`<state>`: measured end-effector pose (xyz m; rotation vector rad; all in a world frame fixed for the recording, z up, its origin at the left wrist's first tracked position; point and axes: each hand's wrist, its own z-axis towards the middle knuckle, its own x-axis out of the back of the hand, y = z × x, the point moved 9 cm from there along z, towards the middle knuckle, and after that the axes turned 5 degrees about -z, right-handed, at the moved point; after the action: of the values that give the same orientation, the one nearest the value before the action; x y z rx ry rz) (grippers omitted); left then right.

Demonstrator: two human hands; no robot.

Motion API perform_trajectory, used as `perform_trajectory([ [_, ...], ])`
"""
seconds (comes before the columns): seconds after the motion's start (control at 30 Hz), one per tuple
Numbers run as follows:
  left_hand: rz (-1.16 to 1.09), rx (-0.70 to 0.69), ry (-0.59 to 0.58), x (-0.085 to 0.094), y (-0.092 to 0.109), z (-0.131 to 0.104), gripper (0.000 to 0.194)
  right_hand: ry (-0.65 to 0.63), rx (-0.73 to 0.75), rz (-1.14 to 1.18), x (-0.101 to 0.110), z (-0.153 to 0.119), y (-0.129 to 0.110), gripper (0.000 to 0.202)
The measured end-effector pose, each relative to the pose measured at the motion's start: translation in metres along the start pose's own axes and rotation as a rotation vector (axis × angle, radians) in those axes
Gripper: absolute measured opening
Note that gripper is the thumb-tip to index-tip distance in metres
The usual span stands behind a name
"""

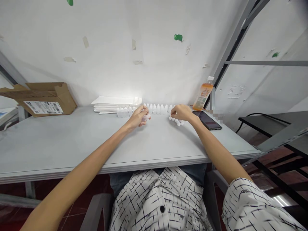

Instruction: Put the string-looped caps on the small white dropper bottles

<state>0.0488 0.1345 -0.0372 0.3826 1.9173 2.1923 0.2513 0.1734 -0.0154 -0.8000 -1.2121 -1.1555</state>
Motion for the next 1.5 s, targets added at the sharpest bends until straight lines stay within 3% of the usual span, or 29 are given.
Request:
perform_trajectory([
  [0.13,0.027,0.001,-0.001,0.0,0.0,-0.001,0.025,0.108,0.01,0.14,0.014,-0.003,-0.003,0.018],
  [0.3,0.078,-0.056,-0.051,-0.005,0.004,-0.002,0.023,0.199,0.082,0.492,0.03,-0.007,-0.014,0.012],
  [0.57,-0.066,-0.004,-0.021,-0.002,-0.001,0.001,0.019,0.08,0.213,1.037,0.039,-0.022,-0.052,0.019],
  [0.73,-0.086,0.01,-0.016,-0.007,0.001,-0.003,0.017,0.12,0.225,1.267,0.037,-0.022,-0.067,0.02],
  [1.0,-0.023,0.093,-0.076,-0.017,-0.007,-0.007,0.014,0.153,0.239,1.359,0.031,-0.02,-0.079,0.02],
  [1.33,0.005,0.181,-0.114,-0.022,-0.021,-0.007,0.02,0.028,0.273,1.39,0.02,-0.02,-0.087,0.008],
  [1.5,-0.038,0.217,-0.112,-0.023,-0.019,-0.008,0.017,0.017,0.359,1.356,0.021,-0.022,-0.092,0.019],
])
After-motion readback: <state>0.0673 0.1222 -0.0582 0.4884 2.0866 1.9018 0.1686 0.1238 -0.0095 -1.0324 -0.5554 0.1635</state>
